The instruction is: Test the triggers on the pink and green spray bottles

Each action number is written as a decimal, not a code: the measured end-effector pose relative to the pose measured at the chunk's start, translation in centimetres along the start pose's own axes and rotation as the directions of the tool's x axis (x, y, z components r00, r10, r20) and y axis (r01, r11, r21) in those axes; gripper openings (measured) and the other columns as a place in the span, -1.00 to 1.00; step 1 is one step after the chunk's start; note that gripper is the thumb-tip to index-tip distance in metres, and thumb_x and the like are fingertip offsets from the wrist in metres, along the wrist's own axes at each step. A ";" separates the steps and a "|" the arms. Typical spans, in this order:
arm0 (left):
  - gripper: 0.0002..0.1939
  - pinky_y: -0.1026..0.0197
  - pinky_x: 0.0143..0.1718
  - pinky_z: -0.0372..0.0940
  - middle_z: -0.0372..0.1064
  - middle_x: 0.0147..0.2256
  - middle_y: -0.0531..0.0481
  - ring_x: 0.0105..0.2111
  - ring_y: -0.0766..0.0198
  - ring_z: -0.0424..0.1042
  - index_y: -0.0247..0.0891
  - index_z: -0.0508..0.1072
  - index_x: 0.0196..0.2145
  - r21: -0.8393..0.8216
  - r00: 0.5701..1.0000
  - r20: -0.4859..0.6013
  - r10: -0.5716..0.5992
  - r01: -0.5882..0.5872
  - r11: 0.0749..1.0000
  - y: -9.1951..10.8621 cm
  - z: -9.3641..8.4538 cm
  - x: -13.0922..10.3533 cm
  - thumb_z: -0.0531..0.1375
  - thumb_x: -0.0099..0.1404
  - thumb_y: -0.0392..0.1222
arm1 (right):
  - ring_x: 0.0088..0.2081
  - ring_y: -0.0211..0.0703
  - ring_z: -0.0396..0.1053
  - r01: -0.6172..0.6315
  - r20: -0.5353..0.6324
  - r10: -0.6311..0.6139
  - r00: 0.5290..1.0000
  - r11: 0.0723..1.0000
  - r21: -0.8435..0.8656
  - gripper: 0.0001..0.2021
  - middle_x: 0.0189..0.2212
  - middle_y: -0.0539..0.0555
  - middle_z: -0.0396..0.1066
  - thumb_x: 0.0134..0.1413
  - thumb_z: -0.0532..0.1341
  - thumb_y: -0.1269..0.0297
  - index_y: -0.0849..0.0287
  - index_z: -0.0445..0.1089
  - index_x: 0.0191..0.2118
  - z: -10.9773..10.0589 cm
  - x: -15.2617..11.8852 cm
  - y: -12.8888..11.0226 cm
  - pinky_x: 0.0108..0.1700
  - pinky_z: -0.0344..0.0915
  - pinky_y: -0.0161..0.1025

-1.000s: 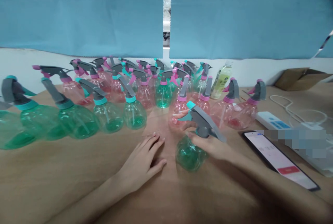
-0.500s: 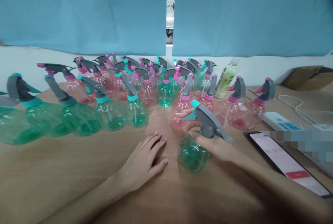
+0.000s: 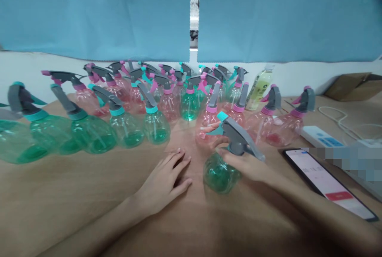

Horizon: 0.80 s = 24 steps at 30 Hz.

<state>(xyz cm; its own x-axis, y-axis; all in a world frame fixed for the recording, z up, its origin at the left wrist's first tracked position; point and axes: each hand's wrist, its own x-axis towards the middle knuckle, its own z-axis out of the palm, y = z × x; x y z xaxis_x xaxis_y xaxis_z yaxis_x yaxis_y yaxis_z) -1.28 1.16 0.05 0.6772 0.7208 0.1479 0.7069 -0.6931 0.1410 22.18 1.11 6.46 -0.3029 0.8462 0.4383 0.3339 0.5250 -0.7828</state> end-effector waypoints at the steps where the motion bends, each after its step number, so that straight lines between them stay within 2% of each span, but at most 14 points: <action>1: -0.47 -0.05 0.15 0.00 0.00 0.22 -0.19 0.22 0.02 -0.05 -0.28 0.15 0.19 0.003 1.000 -0.003 0.001 -0.001 1.000 0.0 0.0 0.0 0.01 0.37 0.04 | -0.43 -0.23 0.31 -0.011 0.004 0.011 1.000 1.000 0.023 -0.89 -0.46 -0.03 0.31 -0.09 0.03 0.40 0.05 0.25 -0.42 0.0 0.0 0.0 -0.37 0.34 -0.27; 4: -0.47 -0.05 0.15 0.01 0.02 0.21 -0.18 0.22 0.02 -0.04 -0.27 0.16 0.19 0.006 1.000 -0.010 0.001 -0.001 1.000 0.0 0.0 0.0 0.02 0.37 0.04 | -0.39 -0.23 0.31 -0.021 0.006 0.021 1.000 0.995 0.095 -0.88 -0.45 -0.04 0.32 -0.10 0.05 0.42 0.06 0.27 -0.43 0.0 0.0 0.1 -0.33 0.35 -0.27; 9: -0.47 -0.05 0.15 0.01 0.02 0.22 -0.18 0.22 0.02 -0.04 -0.27 0.16 0.18 0.009 1.000 -0.003 0.004 -0.004 1.000 -0.1 0.0 0.1 0.01 0.37 0.05 | -0.34 -0.23 0.32 0.023 -0.014 -0.021 1.000 0.994 0.111 -0.86 -0.44 -0.04 0.33 -0.08 0.07 0.45 0.06 0.30 -0.41 0.0 0.1 0.3 -0.22 0.35 -0.24; 15: -0.47 -0.04 0.15 0.01 0.00 0.23 -0.17 0.22 0.04 -0.04 -0.26 0.15 0.19 0.012 1.000 -0.004 0.003 -0.003 1.000 -0.1 0.0 0.1 0.00 0.37 0.06 | -0.33 -0.23 0.37 -0.005 -0.019 0.007 1.000 0.994 0.108 -0.79 -0.18 0.01 0.36 -0.17 0.06 0.47 0.07 0.26 -0.34 -0.1 -0.1 0.6 -0.25 0.37 -0.22; 24: -0.47 -0.04 0.16 -0.01 0.02 0.21 -0.18 0.22 0.03 -0.05 -0.28 0.17 0.18 0.001 1.000 -0.012 0.009 -0.009 1.000 -0.1 0.1 0.0 0.01 0.37 0.05 | -0.34 -0.20 0.38 -0.032 -0.014 0.033 0.999 0.996 0.080 -0.63 -0.28 0.00 0.36 -0.15 0.06 0.48 0.04 0.20 -0.14 -0.2 -0.1 0.4 -0.28 0.39 -0.24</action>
<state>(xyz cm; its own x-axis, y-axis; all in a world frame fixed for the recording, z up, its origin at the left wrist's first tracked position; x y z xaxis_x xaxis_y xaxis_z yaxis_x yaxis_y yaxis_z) -1.33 1.27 -0.07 0.6811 0.7143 0.1609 0.7010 -0.6996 0.1384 22.56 1.26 6.17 -0.2791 0.8645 0.4180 0.2711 0.4885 -0.8294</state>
